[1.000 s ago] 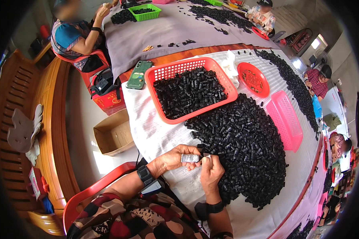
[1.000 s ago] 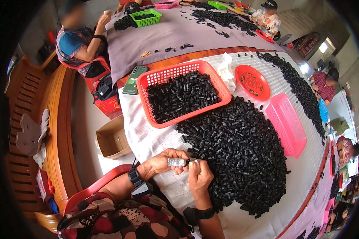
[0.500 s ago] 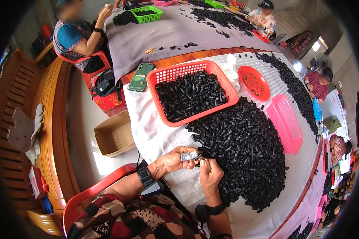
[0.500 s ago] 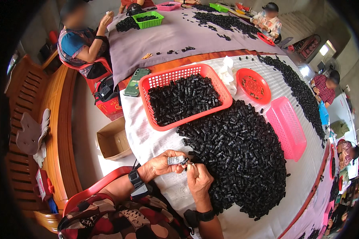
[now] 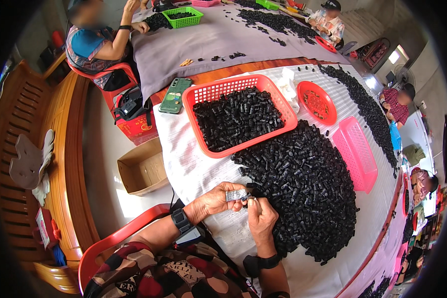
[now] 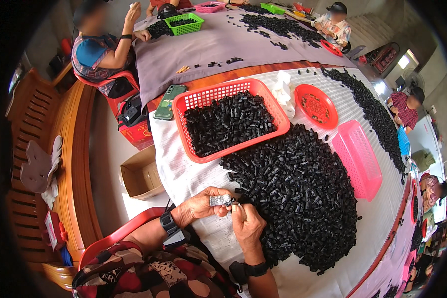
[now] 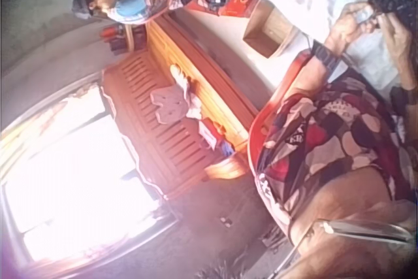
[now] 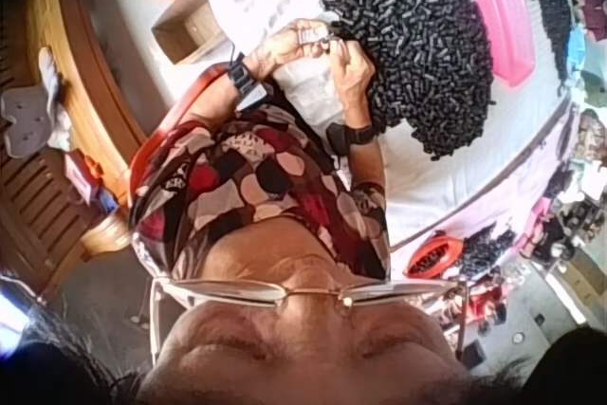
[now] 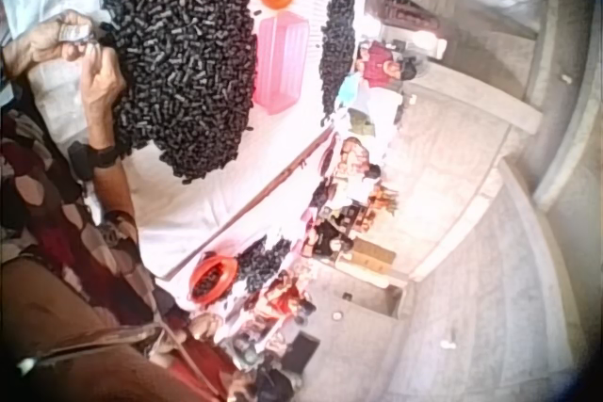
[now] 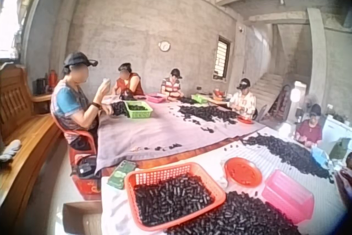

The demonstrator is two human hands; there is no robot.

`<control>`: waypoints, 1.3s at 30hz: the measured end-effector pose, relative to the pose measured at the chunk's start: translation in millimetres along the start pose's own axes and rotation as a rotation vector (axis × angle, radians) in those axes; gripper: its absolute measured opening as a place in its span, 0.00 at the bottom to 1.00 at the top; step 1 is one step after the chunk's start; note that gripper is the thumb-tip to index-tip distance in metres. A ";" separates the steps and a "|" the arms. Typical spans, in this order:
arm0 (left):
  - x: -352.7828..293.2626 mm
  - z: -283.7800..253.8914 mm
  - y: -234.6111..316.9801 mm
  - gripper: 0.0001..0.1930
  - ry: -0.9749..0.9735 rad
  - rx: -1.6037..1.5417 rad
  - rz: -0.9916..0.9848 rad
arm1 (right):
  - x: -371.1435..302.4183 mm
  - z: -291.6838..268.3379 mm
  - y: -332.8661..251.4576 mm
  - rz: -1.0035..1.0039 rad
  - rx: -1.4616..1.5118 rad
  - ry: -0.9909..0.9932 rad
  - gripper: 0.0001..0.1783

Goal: Sorting small black shoe or garment components on a workshop table.

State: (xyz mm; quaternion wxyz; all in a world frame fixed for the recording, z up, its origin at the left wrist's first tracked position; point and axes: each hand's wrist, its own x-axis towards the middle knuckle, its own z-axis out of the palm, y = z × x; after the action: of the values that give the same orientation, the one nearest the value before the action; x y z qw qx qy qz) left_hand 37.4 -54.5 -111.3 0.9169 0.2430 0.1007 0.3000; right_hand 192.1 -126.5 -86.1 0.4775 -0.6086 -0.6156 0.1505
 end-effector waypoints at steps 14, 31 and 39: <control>1.6 1.7 -0.8 0.08 0.056 -0.008 -0.026 | 0.7 -0.6 -2.1 -0.003 -0.025 0.042 0.10; 0.2 6.8 2.6 0.09 0.061 0.030 -0.016 | -0.4 0.1 -0.9 -0.013 -0.062 0.015 0.10; 0.5 5.7 1.2 0.07 0.088 0.041 -0.025 | 0.8 -0.4 -1.9 -0.028 -0.069 -0.005 0.11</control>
State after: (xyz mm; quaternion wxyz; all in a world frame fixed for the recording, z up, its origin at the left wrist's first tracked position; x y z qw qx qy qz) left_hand 39.0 -55.6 -105.8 0.9101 0.2472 0.1501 0.2969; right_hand 191.4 -126.3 -84.1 0.4569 -0.6156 -0.6301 0.1238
